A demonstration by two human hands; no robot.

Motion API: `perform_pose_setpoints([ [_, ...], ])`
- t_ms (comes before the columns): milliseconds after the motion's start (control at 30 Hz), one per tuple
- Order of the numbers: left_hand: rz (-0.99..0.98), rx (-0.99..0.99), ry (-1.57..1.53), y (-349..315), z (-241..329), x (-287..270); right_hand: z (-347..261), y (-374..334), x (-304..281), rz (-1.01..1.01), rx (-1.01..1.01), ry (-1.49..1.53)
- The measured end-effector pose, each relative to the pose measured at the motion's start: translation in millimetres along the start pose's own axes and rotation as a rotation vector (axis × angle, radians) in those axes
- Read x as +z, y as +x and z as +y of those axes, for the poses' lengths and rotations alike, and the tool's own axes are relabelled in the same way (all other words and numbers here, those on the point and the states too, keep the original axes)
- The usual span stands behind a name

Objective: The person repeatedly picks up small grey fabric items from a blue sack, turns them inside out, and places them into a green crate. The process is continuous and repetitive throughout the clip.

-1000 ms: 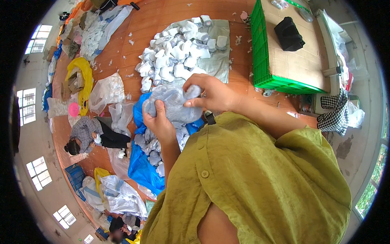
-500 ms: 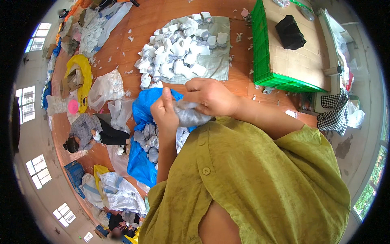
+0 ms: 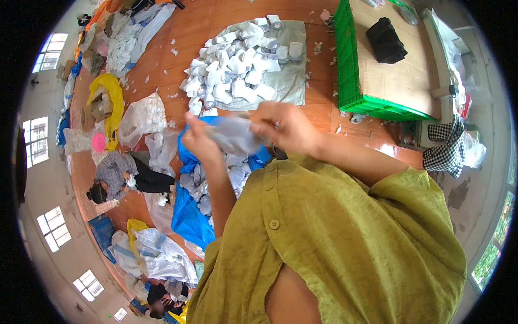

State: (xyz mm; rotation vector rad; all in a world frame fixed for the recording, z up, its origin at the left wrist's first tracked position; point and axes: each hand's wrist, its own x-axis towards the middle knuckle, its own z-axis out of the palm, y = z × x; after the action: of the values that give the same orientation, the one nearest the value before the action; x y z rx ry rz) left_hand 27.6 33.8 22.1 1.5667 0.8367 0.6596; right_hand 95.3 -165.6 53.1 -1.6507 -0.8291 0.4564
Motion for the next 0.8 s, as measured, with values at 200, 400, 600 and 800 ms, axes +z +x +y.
perform_pose_setpoints([
  [200, 0.073, -0.371, -0.331, 15.8, 0.3, -11.1, 26.1, 1.9, -2.5, -0.012, 0.29, 0.391],
  [400, -0.095, -0.467, -0.474, -11.5, -11.0, 9.1, 12.9, 15.3, 12.5, 0.039, 0.49, 0.493],
  [600, -0.418, -0.251, -0.555, -16.1, 21.3, -6.4, 28.1, 16.8, 2.2, 0.122, 0.401, 0.536],
  [800, -0.364, 0.125, -0.044, -21.5, 27.5, -8.1, 25.4, 14.4, 7.5, 0.081, 0.358, 0.475],
])
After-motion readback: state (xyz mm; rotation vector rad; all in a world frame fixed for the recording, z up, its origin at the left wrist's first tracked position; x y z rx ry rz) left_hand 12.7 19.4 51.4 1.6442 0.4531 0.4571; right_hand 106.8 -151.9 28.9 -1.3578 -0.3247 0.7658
